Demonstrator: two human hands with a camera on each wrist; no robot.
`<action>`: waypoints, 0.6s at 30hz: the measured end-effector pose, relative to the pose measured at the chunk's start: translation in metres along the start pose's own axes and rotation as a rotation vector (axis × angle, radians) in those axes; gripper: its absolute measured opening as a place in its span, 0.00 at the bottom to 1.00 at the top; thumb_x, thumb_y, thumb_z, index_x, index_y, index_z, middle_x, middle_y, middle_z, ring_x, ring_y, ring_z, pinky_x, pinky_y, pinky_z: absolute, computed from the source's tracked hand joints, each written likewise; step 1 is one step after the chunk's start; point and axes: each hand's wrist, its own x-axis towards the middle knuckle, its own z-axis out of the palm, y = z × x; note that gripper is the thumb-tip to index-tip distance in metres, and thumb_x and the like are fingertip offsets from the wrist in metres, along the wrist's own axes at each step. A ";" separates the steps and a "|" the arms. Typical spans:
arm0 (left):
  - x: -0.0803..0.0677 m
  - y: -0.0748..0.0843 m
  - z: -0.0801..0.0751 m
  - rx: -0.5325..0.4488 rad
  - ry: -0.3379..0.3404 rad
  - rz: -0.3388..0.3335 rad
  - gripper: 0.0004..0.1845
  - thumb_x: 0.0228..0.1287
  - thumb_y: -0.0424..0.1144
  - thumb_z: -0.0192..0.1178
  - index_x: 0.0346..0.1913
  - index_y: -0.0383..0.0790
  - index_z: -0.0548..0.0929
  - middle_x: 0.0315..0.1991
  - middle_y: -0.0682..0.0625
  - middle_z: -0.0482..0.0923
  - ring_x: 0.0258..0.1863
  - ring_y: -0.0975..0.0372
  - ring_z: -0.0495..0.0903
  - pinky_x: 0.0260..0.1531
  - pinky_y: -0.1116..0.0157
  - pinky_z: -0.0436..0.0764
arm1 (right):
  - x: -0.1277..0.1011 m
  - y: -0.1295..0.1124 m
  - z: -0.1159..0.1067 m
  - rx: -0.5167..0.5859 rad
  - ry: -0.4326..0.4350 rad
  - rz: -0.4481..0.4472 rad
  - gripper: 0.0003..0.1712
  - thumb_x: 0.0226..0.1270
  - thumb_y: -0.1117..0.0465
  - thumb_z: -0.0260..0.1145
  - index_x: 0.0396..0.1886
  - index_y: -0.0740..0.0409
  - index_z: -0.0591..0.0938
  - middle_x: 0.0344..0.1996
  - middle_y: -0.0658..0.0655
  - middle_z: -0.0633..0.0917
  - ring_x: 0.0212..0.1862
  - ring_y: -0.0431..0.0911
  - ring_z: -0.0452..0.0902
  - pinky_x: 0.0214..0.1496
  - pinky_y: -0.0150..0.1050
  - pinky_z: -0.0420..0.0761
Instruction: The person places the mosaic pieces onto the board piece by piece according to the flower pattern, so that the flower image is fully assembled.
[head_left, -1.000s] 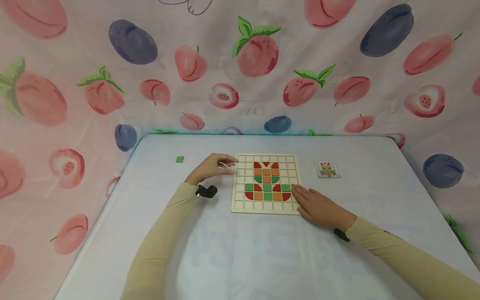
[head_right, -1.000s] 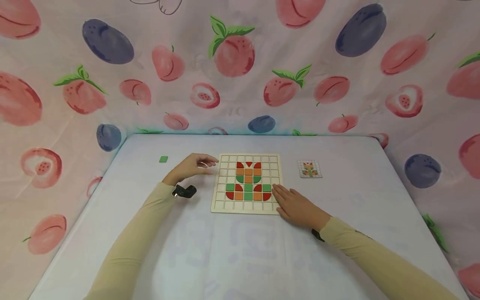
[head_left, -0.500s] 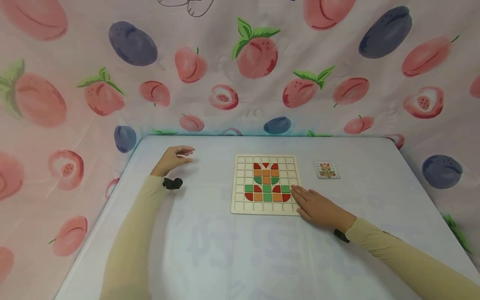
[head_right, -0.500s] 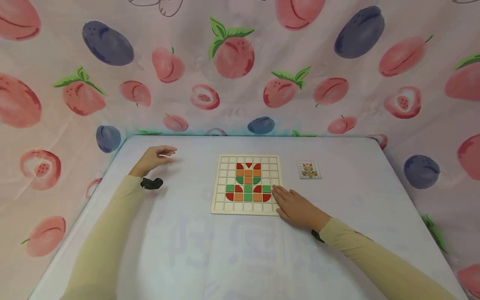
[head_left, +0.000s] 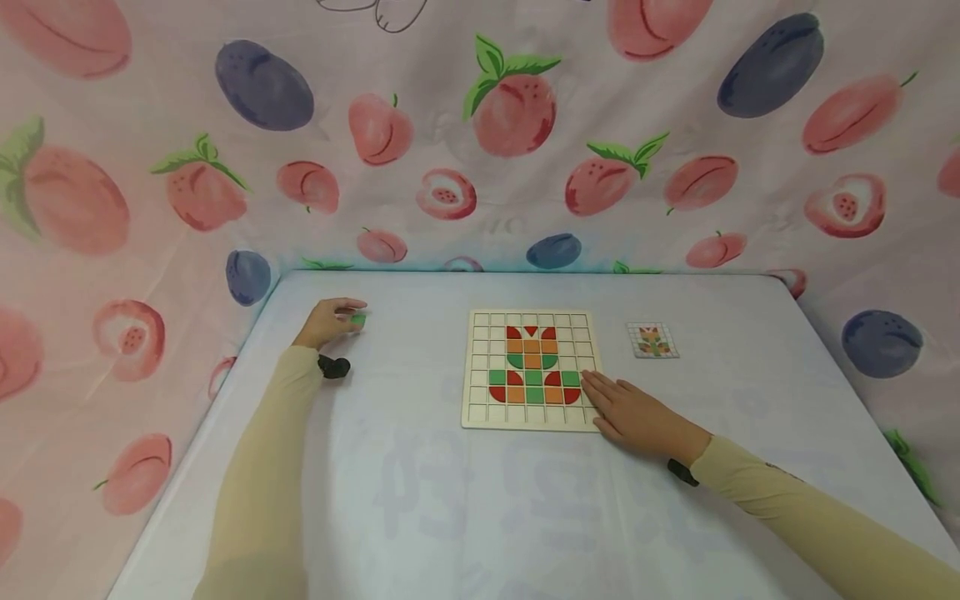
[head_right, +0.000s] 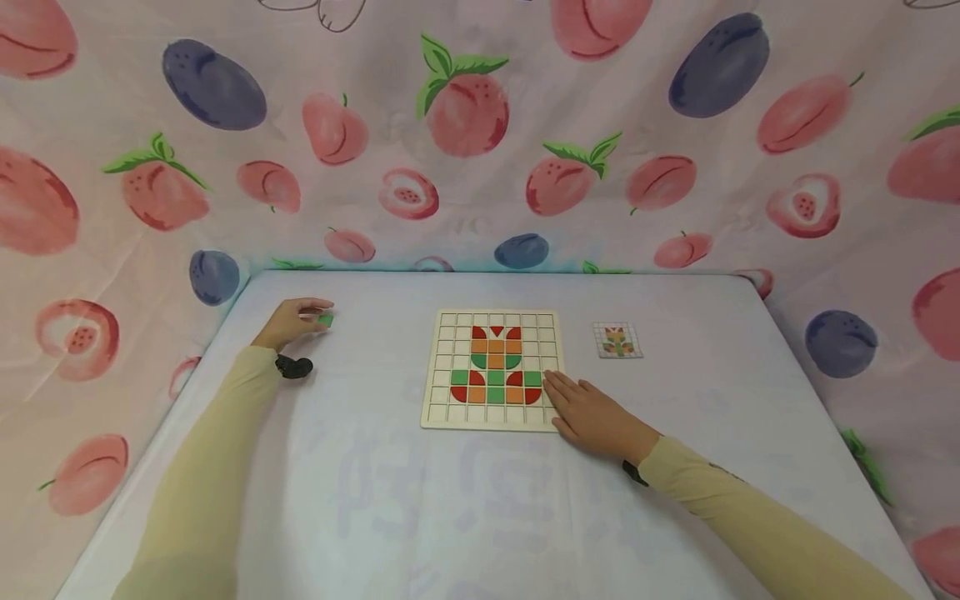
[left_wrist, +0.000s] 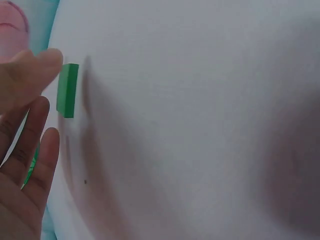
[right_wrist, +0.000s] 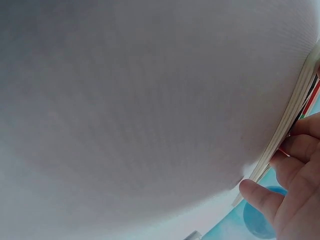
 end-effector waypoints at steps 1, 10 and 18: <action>0.001 -0.001 0.001 0.013 0.001 -0.001 0.25 0.58 0.27 0.61 0.60 0.33 0.73 0.63 0.35 0.68 0.65 0.46 0.65 0.64 0.51 0.66 | 0.000 0.000 0.000 0.001 0.000 -0.001 0.35 0.71 0.50 0.52 0.71 0.65 0.59 0.71 0.62 0.61 0.72 0.55 0.57 0.66 0.56 0.66; 0.005 -0.008 0.004 0.106 0.024 -0.018 0.24 0.59 0.24 0.59 0.60 0.31 0.74 0.62 0.34 0.70 0.63 0.45 0.67 0.63 0.51 0.67 | -0.001 0.001 0.000 0.006 0.010 -0.012 0.35 0.72 0.50 0.51 0.71 0.64 0.59 0.71 0.62 0.61 0.72 0.55 0.57 0.66 0.55 0.66; -0.001 -0.010 0.005 0.179 0.091 -0.003 0.20 0.62 0.28 0.58 0.58 0.32 0.76 0.57 0.34 0.73 0.57 0.45 0.72 0.59 0.51 0.70 | -0.001 0.000 -0.001 0.014 0.008 -0.015 0.35 0.72 0.50 0.51 0.71 0.65 0.59 0.71 0.62 0.61 0.72 0.55 0.57 0.66 0.55 0.66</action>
